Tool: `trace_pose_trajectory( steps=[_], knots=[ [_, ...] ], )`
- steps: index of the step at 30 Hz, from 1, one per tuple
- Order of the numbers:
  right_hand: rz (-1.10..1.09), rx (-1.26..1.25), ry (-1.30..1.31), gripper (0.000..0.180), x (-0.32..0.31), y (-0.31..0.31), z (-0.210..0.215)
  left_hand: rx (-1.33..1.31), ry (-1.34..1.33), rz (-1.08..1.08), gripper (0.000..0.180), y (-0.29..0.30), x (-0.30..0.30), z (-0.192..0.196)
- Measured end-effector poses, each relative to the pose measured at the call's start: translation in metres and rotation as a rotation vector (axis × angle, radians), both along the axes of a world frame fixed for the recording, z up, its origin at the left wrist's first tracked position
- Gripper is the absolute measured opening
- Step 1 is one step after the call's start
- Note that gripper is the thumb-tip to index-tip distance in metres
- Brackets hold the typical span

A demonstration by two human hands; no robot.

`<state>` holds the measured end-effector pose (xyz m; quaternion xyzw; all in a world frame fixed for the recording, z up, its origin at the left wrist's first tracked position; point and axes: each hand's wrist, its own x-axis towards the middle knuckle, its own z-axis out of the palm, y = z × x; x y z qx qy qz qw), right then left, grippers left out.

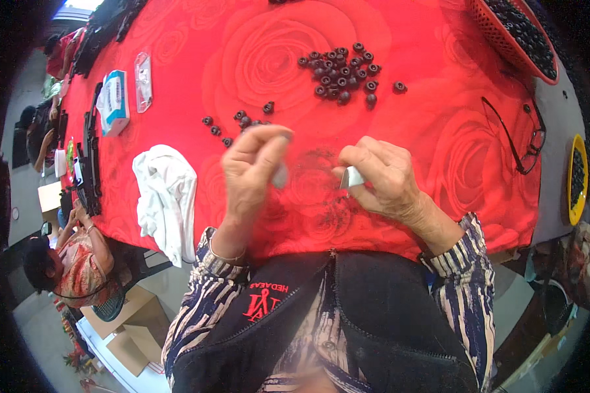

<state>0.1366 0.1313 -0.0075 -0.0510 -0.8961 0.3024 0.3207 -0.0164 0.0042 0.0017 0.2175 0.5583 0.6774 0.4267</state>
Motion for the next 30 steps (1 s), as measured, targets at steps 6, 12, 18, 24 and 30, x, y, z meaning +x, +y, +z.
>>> trace_pose_trajectory(
  steps=[6, 12, 18, 24, 30],
  knots=[
    [-0.049, -0.059, -0.072, 0.02, -0.002, 0.001, -0.004, -0.279, 0.957, 0.417, 0.011, -0.005, -0.065, -0.01],
    [-0.006, -0.022, -0.106, 0.02, -0.003, 0.002, -0.007, -0.479, 1.264, 0.393, 0.017, -0.014, -0.089, -0.016],
    [-0.001, -0.047, -0.091, 0.019, -0.001, 0.007, -0.01, -0.408, 1.085, 0.556, 0.036, -0.018, -0.113, -0.034],
    [-0.015, -0.026, -0.12, 0.017, -0.002, 0.007, -0.01, -0.339, 1.245, 0.38, 0.052, 0.003, -0.086, -0.04],
    [-0.012, -0.003, -0.12, 0.017, -0.002, 0.004, -0.008, -0.168, 1.254, 0.241, 0.057, 0.015, -0.062, -0.037]
  ],
)
